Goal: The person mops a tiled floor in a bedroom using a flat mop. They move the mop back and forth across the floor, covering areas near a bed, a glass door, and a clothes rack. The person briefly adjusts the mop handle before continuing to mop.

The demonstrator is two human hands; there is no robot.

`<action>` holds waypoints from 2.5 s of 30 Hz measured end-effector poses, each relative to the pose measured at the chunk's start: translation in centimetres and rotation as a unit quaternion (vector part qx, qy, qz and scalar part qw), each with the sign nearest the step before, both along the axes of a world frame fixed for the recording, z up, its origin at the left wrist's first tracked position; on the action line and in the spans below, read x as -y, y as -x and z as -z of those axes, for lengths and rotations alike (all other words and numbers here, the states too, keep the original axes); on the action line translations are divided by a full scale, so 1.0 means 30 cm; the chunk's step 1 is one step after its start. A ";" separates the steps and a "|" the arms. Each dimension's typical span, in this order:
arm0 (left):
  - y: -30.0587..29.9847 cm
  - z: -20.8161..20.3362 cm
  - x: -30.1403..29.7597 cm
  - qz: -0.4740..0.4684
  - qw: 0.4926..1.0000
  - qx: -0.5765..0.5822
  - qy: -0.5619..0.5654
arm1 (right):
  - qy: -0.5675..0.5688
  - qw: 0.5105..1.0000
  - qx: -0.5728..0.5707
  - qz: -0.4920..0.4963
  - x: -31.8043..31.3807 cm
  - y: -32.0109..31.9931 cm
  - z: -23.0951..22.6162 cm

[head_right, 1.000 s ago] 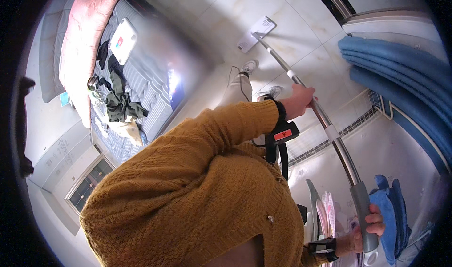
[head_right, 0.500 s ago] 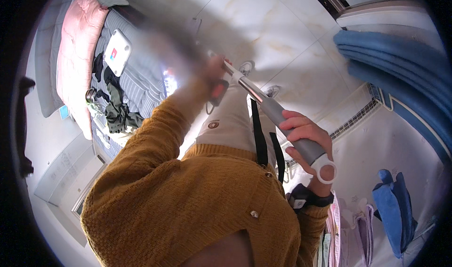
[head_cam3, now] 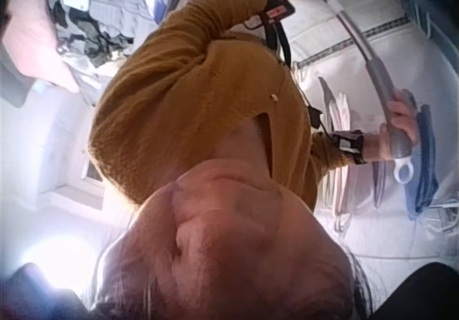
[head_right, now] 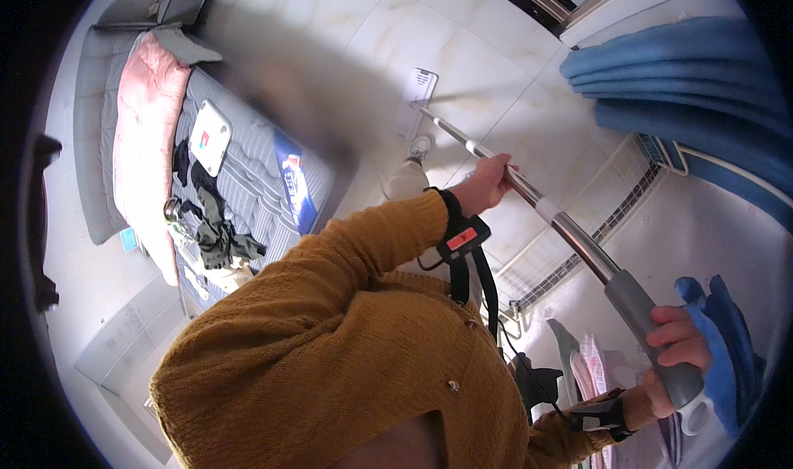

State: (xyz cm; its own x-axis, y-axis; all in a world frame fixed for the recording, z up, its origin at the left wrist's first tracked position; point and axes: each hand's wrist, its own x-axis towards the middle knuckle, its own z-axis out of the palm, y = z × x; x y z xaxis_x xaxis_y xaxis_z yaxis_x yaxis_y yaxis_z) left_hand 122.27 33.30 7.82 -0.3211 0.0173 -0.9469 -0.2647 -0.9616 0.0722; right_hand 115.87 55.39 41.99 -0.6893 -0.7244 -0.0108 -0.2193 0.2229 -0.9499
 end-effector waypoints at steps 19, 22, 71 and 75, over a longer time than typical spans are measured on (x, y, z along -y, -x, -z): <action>0.236 0.130 0.700 0.173 0.961 -0.074 0.204 | 0.094 0.946 0.104 0.291 0.631 -0.465 0.340; 0.224 0.159 0.818 0.346 0.899 -0.126 0.236 | 0.055 0.961 0.081 0.260 0.720 -0.450 0.368; -0.283 0.355 0.240 0.613 0.759 -0.156 0.154 | 0.032 0.855 0.104 0.508 0.396 -1.217 0.366; -0.634 0.166 -0.044 0.712 0.678 -0.160 0.085 | -0.002 0.826 0.103 0.555 0.251 -1.562 0.200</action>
State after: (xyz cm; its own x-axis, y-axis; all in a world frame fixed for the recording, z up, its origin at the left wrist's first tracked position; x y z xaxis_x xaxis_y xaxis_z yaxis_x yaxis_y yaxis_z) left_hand 141.29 34.63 2.85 -0.2819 0.4251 -0.8601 -0.8616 0.2823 0.4219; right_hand 162.72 47.88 35.98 -0.9117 0.3518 -0.2123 0.2888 0.1812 -0.9401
